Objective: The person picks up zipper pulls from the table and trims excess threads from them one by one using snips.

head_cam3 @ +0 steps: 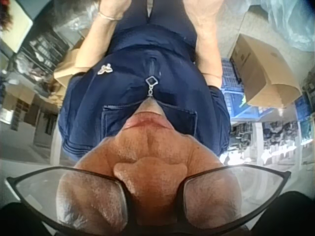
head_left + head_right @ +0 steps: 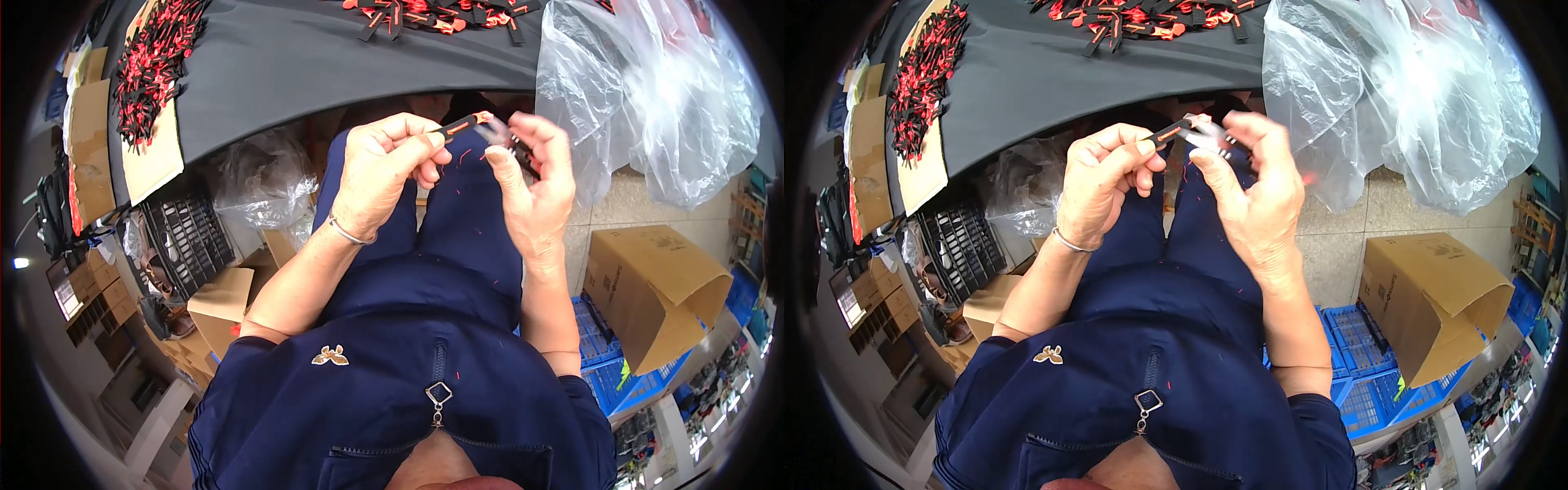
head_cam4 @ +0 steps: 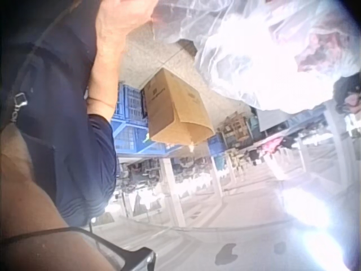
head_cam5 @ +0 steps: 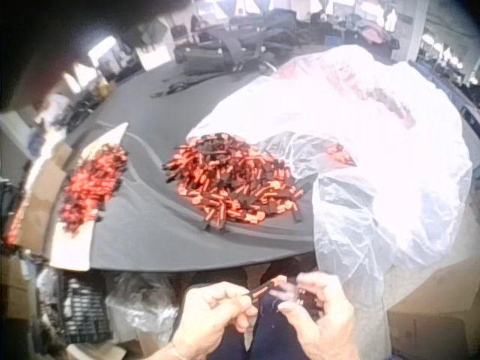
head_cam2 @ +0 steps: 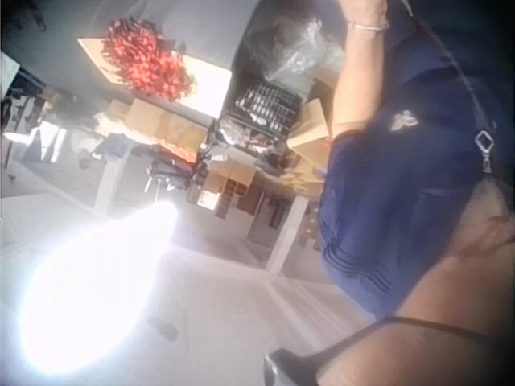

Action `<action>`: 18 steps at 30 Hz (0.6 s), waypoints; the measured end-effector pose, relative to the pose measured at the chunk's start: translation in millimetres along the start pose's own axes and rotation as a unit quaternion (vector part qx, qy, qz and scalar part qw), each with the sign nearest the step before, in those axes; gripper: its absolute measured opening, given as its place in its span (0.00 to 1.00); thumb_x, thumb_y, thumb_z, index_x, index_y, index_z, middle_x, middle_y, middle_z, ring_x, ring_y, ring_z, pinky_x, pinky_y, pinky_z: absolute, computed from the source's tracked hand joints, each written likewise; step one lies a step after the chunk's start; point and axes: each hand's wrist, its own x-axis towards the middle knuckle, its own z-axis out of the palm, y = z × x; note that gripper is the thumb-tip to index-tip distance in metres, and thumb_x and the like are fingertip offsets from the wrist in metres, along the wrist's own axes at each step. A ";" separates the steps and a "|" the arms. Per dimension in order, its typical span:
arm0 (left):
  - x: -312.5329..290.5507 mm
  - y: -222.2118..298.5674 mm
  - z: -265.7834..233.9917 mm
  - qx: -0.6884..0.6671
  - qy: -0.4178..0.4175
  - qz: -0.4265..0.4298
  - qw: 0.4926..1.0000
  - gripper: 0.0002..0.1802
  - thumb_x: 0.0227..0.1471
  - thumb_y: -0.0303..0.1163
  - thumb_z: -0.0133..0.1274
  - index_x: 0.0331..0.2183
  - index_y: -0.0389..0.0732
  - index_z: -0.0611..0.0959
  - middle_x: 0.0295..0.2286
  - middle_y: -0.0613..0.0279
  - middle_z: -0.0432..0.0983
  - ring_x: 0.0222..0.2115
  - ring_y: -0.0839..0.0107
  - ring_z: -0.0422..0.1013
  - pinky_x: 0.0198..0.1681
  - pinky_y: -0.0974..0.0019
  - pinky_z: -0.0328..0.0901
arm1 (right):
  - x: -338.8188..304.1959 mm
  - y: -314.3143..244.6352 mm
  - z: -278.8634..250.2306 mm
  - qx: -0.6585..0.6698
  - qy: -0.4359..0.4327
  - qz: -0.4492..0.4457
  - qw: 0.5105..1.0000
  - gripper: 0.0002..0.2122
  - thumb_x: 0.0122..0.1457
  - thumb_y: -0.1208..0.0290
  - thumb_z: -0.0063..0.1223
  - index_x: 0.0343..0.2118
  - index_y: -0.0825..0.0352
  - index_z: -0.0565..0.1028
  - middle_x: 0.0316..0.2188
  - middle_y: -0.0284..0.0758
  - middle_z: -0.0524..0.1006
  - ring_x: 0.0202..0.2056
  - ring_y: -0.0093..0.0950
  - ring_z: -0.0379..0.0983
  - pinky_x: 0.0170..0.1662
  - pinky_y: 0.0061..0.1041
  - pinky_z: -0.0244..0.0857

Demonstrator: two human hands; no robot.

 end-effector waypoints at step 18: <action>-5.4 5.5 -5.0 0.030 0.008 0.037 0.999 0.06 0.48 0.26 0.53 0.30 0.33 0.79 0.20 0.61 0.76 0.15 0.82 0.67 0.20 0.78 0.64 | 2.8 5.1 15.8 -0.086 0.019 -0.097 0.991 0.08 0.46 0.76 0.62 0.29 0.68 0.74 0.20 0.31 0.74 0.23 0.19 0.69 0.26 0.18 0.64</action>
